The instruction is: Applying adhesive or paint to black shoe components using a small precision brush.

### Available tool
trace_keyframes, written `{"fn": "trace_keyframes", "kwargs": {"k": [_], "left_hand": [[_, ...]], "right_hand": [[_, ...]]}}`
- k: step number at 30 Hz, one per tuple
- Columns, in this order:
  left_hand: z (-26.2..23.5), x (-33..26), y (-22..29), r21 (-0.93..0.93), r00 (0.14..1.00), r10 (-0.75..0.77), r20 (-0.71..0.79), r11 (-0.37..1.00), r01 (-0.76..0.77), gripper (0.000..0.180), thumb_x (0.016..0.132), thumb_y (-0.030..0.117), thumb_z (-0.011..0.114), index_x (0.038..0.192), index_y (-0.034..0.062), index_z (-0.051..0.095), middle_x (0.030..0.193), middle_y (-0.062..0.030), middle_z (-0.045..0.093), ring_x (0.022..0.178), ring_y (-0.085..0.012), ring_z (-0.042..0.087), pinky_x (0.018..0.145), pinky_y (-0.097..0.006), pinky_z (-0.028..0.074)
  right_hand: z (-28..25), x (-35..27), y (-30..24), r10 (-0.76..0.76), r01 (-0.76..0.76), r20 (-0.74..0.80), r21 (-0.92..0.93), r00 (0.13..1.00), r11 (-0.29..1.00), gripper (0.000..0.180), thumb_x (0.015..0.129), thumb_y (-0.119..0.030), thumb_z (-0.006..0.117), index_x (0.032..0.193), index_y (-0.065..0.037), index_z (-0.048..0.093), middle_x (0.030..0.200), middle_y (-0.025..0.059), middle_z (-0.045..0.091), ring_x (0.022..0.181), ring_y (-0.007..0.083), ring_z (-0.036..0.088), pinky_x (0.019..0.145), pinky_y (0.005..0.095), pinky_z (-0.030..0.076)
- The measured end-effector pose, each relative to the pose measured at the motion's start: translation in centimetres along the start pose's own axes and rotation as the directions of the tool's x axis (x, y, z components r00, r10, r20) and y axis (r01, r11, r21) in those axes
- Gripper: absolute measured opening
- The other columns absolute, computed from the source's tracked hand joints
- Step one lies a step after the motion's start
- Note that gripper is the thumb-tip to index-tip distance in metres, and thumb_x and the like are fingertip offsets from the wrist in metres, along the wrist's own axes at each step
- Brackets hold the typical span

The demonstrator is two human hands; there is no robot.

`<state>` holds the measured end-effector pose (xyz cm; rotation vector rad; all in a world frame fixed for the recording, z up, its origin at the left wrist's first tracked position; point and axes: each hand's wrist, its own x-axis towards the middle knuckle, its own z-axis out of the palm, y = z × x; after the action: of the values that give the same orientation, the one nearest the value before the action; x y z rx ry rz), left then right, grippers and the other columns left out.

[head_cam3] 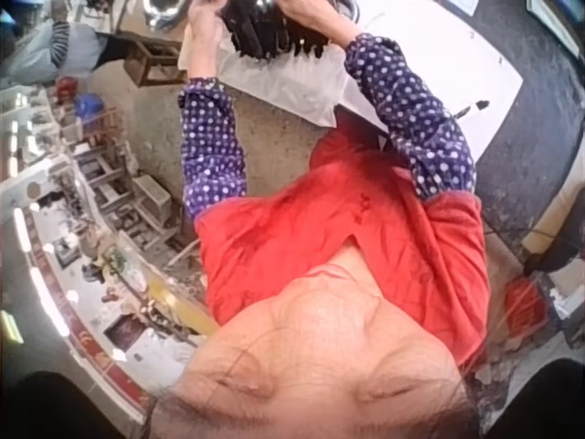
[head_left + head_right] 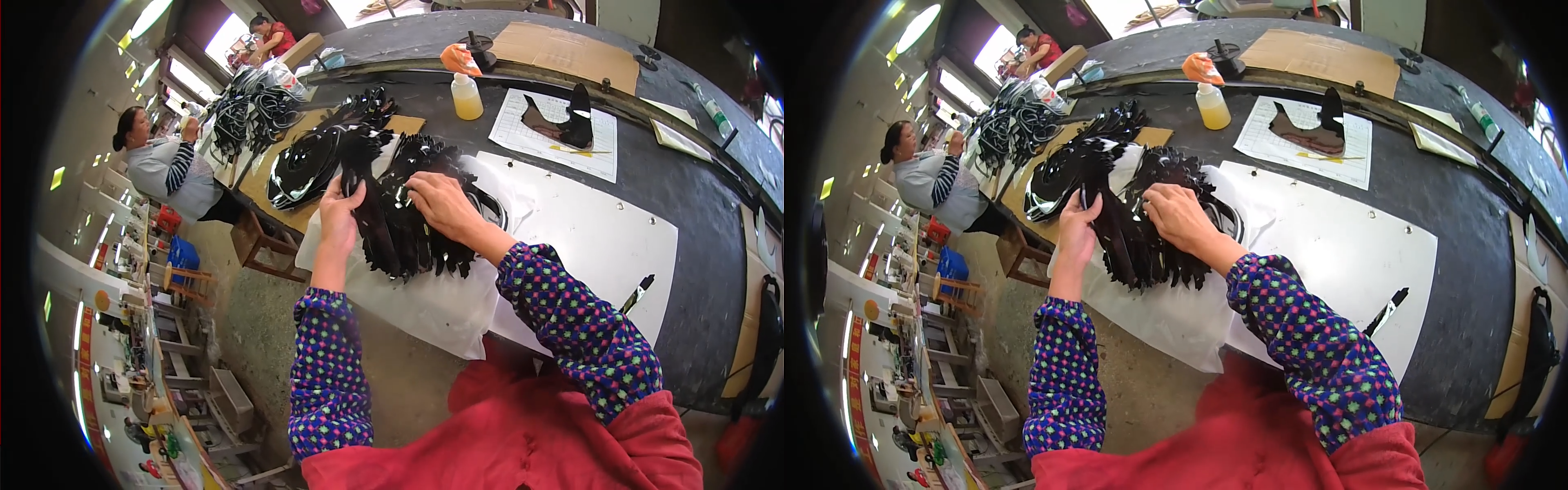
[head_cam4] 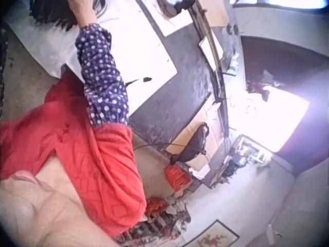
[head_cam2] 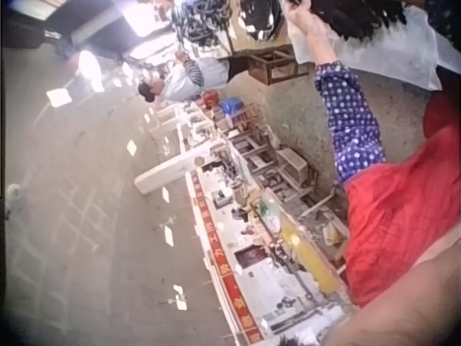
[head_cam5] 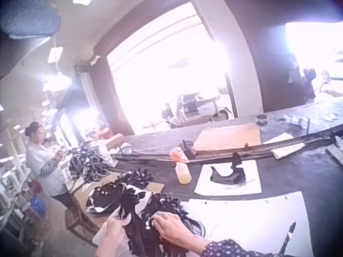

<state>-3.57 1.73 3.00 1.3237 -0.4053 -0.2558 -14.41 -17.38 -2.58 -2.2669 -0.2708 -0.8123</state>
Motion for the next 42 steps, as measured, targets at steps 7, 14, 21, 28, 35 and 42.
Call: {"fn": "trace_keyframes", "kwargs": {"k": [7,14,21,28,35,42], "left_hand": [[1.3,0.2,-0.4,0.075,0.996,-0.087,-0.031,0.993,0.089,0.04,0.087,-0.007,0.07,0.125,-0.0001,0.06,0.108,-0.0057,0.071,0.094,-0.0134,0.067,0.087,-0.027,0.053],[2.2,0.5,-0.6,0.106,0.99,-0.134,-0.037,0.985,0.137,0.04,0.087,-0.006,0.071,0.125,-0.0004,0.06,0.111,-0.0067,0.07,0.097,-0.014,0.067,0.089,-0.028,0.052],[0.2,-1.0,2.8,-0.031,0.989,0.12,0.084,0.993,-0.118,0.048,0.08,-0.017,0.063,0.124,0.0014,0.059,0.114,-0.0074,0.068,0.104,-0.0179,0.065,0.097,-0.03,0.05],[-5.4,-7.3,10.8,-0.121,0.922,0.382,0.065,0.92,-0.372,0.051,0.088,-0.005,0.07,0.134,0.0074,0.053,0.116,-0.0057,0.06,0.1,-0.0171,0.06,0.098,-0.033,0.047],[-10.2,-14.7,25.4,-0.251,0.85,0.51,0.131,0.847,-0.469,0.055,0.086,0.012,0.079,0.132,0.012,0.049,0.102,-0.0009,0.053,0.09,-0.0152,0.051,0.091,-0.029,0.041],[-3.4,-18.8,27.3,0.302,0.86,0.276,0.429,0.854,-0.425,0.039,0.086,0.007,0.073,0.119,0.0072,0.052,0.09,-0.0038,0.055,0.082,-0.0154,0.051,0.079,-0.029,0.04]], "right_hand": [[-0.3,0.4,-0.2,-0.03,0.032,-0.048,0.038,0.998,0.999,0.025,0.097,-0.01,0.059,0.121,-0.002,0.06,0.133,0.0163,0.059,0.127,0.0357,0.053,0.105,0.0465,0.042],[0.0,1.7,1.4,-0.127,0.15,0.123,-0.2,0.984,0.968,0.039,0.097,-0.014,0.058,0.135,-0.008,0.056,0.148,0.0142,0.049,0.144,0.0358,0.038,0.112,0.0495,0.035],[1.0,1.2,1.7,-0.005,0.121,0.313,-0.354,0.95,0.927,0.039,0.105,-0.032,0.047,0.139,-0.017,0.057,0.15,0.0041,0.05,0.144,0.0331,0.037,0.116,0.0469,0.029],[1.9,1.3,1.8,0.066,0.043,0.299,-0.345,0.952,0.938,0.041,0.105,-0.038,0.044,0.139,-0.023,0.059,0.151,0.0022,0.05,0.147,0.0306,0.033,0.12,0.0488,0.025],[1.3,1.5,2.3,0.094,0.019,0.28,-0.376,0.955,0.927,0.038,0.103,-0.036,0.047,0.135,-0.021,0.061,0.144,0.0041,0.053,0.144,0.0326,0.036,0.118,0.0519,0.027],[-8.5,3.3,-4.3,-0.005,0.004,0.199,0.007,0.98,1.0,0.037,0.101,-0.031,0.056,0.125,-0.004,0.061,0.132,0.0155,0.062,0.121,0.0345,0.059,0.099,0.0484,0.046]]}}
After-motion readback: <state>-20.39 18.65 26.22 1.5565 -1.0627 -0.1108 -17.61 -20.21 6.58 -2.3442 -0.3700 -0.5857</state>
